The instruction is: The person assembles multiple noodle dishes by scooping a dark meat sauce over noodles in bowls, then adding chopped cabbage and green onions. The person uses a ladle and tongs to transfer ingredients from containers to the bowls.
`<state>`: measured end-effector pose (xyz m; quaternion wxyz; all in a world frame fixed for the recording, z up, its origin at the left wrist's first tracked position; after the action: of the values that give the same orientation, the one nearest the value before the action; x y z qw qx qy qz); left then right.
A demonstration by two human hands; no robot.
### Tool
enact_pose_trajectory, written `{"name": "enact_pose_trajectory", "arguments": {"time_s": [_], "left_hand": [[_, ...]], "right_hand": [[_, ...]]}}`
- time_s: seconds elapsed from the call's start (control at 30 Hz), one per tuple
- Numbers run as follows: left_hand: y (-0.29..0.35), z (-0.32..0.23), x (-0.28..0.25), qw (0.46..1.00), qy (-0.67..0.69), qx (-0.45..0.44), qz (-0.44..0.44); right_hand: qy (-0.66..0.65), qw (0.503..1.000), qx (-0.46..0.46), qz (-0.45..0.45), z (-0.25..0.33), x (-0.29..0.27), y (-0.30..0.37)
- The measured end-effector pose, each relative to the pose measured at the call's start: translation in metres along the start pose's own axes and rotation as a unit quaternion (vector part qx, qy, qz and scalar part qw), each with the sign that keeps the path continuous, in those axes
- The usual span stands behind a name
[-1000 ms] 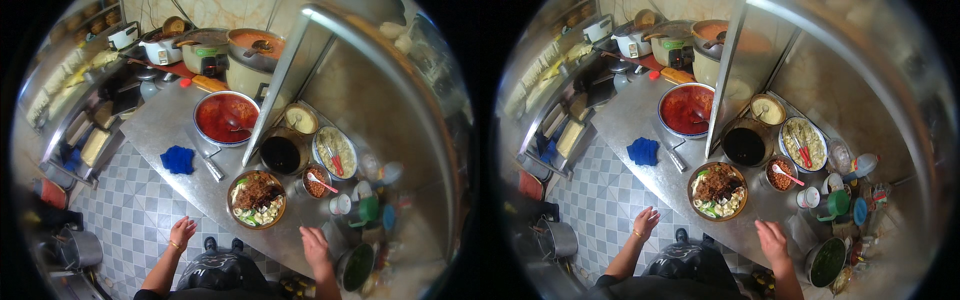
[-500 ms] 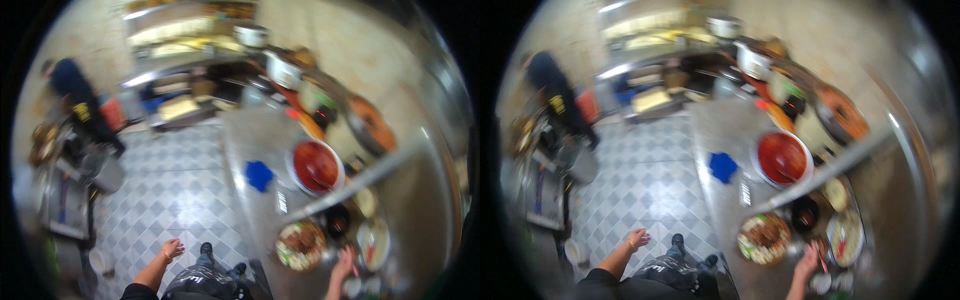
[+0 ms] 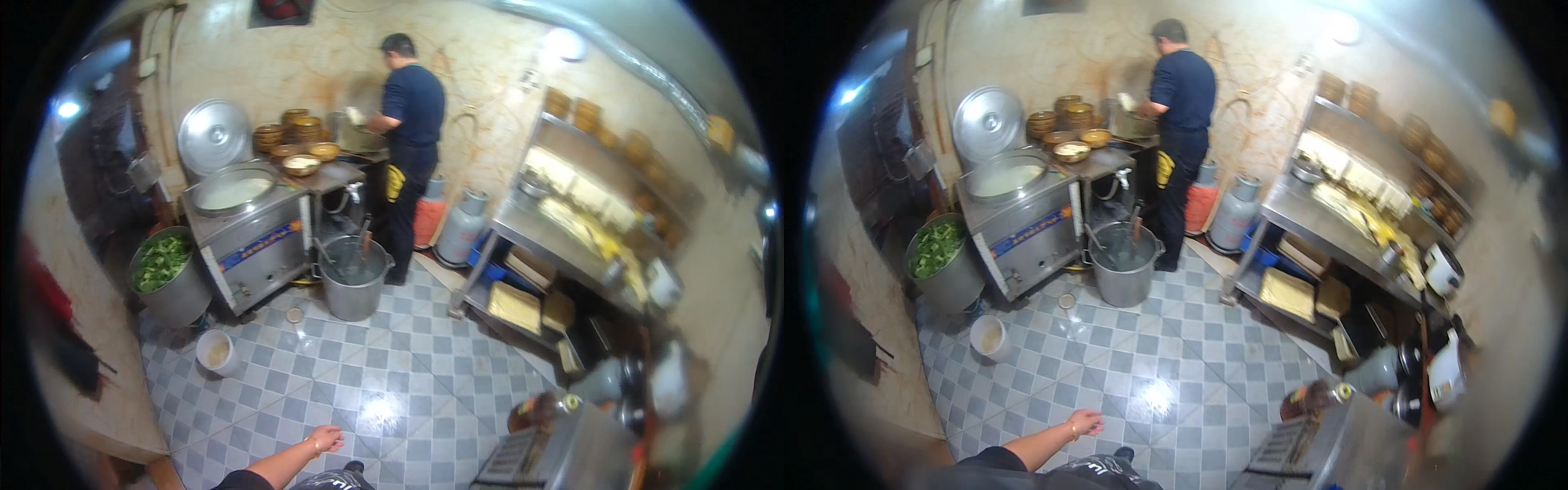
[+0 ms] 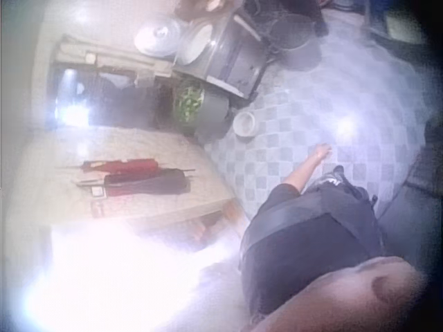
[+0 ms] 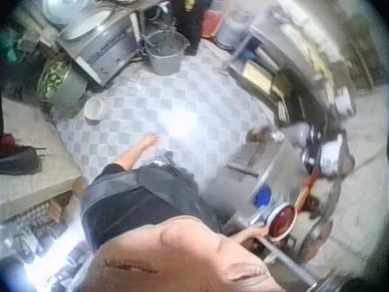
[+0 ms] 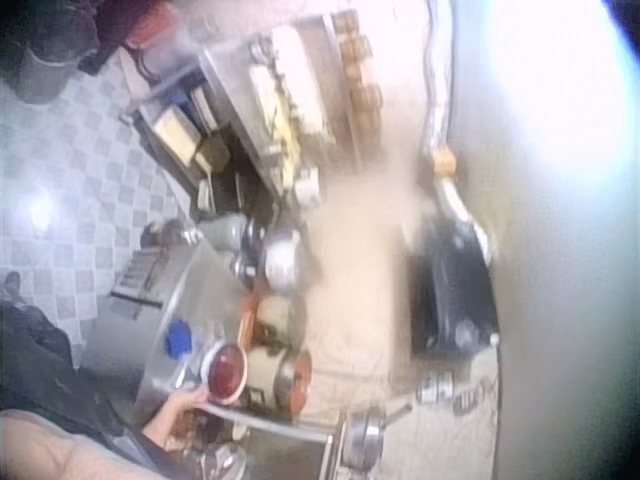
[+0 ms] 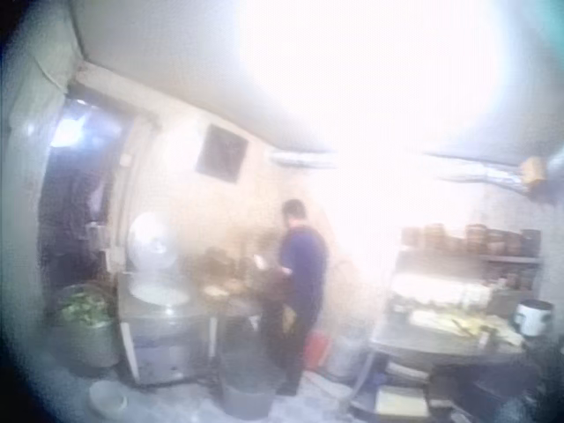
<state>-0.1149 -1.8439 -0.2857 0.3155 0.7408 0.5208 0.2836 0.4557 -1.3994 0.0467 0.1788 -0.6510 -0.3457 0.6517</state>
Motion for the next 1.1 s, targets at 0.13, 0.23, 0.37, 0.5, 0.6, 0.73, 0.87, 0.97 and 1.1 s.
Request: {"name": "enact_pose_trajectory", "arguments": {"time_s": [0.13,0.23,0.37,0.5,0.6,0.73,0.87,0.97,1.1], "left_hand": [[-0.07,-0.146,-0.006,0.997,0.047,0.054,0.016],[-0.137,-0.256,-0.015,0.989,0.111,0.094,0.018],[-0.225,-0.384,-0.052,0.969,0.209,0.135,0.001],[-0.289,-0.496,-0.121,0.937,0.301,0.154,-0.088],[-0.334,-0.598,-0.196,0.904,0.356,0.204,-0.121],[-0.403,-0.721,-0.297,0.852,0.432,0.269,-0.121],[-0.52,-0.877,-0.386,0.828,0.461,0.303,-0.104],[-0.632,-1.005,-0.443,0.821,0.452,0.341,-0.075],[-0.755,-1.096,-0.494,0.789,0.5,0.348,-0.082]], "right_hand": [[-0.049,0.977,-0.059,0.2,0.183,0.083,-0.008],[-0.017,0.969,-0.168,0.179,0.269,0.124,0.011],[0.137,0.928,-0.083,0.335,0.31,0.257,0.0],[-0.03,0.943,-0.121,0.308,0.474,0.363,-0.084],[-0.225,0.857,-0.276,0.372,0.73,0.406,-0.138],[-0.256,0.778,-0.424,0.386,1.056,0.353,-0.181],[-0.258,0.732,-0.45,0.441,1.271,0.281,-0.19],[-0.251,0.695,-0.396,0.546,1.364,0.279,-0.152],[-0.3,0.645,-0.451,0.539,1.409,0.282,-0.099]]}}
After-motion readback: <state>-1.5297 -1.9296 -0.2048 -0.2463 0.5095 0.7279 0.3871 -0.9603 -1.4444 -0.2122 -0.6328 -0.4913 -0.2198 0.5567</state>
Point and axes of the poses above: each hand's wrist, its own y-axis away from the middle knuckle, its own x-axis out of the palm, z = x × y, the point moved 9 cm from there along -y, towards the middle knuckle, and after that the axes turned 7 degrees about y, right-handed, at the moved point
